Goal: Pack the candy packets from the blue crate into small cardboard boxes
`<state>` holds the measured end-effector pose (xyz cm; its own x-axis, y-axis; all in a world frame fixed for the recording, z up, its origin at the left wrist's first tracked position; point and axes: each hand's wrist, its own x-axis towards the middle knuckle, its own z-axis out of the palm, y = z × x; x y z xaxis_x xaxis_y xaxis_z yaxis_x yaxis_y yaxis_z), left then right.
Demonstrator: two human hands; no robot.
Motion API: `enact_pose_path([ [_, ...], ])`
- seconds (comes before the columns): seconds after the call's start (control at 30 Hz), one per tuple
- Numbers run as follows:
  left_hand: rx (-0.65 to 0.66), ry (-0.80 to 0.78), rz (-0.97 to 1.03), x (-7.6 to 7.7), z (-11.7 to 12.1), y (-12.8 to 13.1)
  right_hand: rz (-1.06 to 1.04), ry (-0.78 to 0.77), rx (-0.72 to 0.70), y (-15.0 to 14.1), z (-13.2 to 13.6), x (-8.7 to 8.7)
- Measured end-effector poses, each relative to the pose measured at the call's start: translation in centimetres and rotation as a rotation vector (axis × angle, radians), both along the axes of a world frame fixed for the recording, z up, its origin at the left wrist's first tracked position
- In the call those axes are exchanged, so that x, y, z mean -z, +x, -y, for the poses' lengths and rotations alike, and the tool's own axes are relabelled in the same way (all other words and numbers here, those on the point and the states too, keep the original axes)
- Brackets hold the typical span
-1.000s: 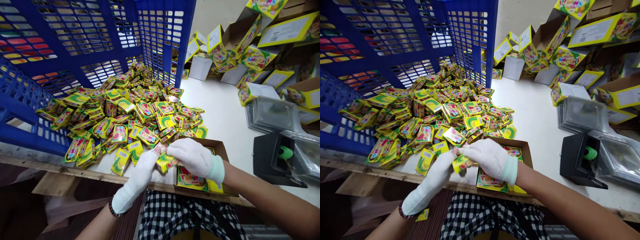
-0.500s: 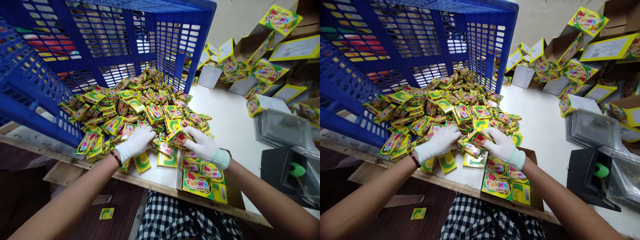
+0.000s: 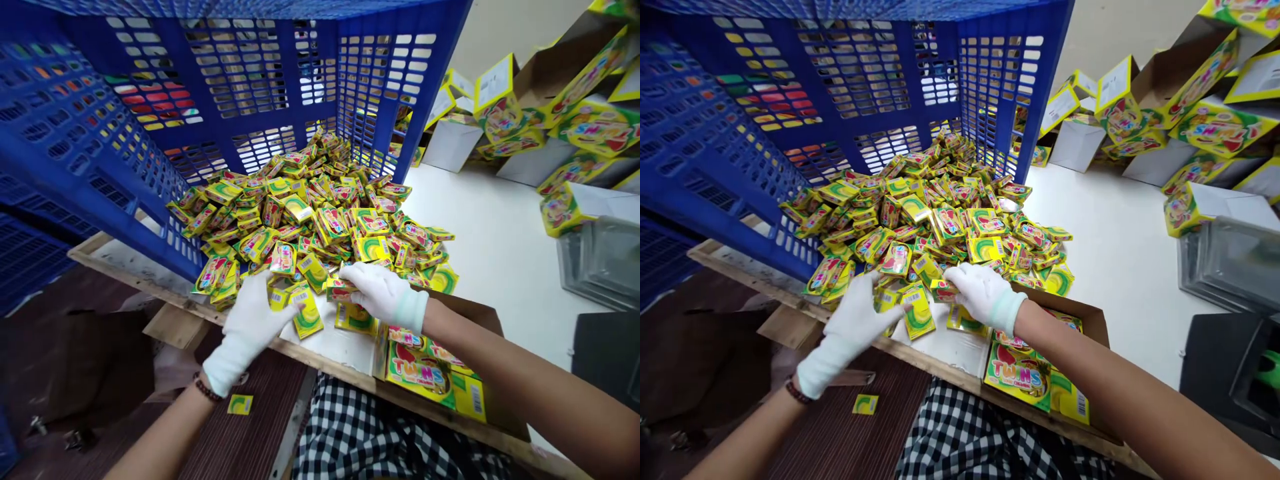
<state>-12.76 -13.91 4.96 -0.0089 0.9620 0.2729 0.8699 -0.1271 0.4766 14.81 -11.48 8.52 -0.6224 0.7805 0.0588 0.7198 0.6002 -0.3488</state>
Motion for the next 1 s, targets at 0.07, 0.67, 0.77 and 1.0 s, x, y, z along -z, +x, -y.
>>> enact_pose_path([
  [0.07, -0.064, -0.069, 0.042, 2.8, 1.4, -1.2, 0.104, -0.004, -0.001, -0.4, -0.1, 0.2],
  [0.67, 0.049, -0.099, 0.19, 0.8, 2.6, 2.8, 0.025, 0.002, -0.277, -1.8, 0.9, 0.6],
  [0.77, 0.097, -0.04, 0.151, 2.3, 3.7, 3.4, 0.108, -0.028, -0.26, -1.4, 0.7, 1.4],
  [1.0, 0.244, -0.004, 0.054, 3.5, 5.2, 5.1, -0.001, 0.004, -0.235, -0.2, 0.0, -0.5],
])
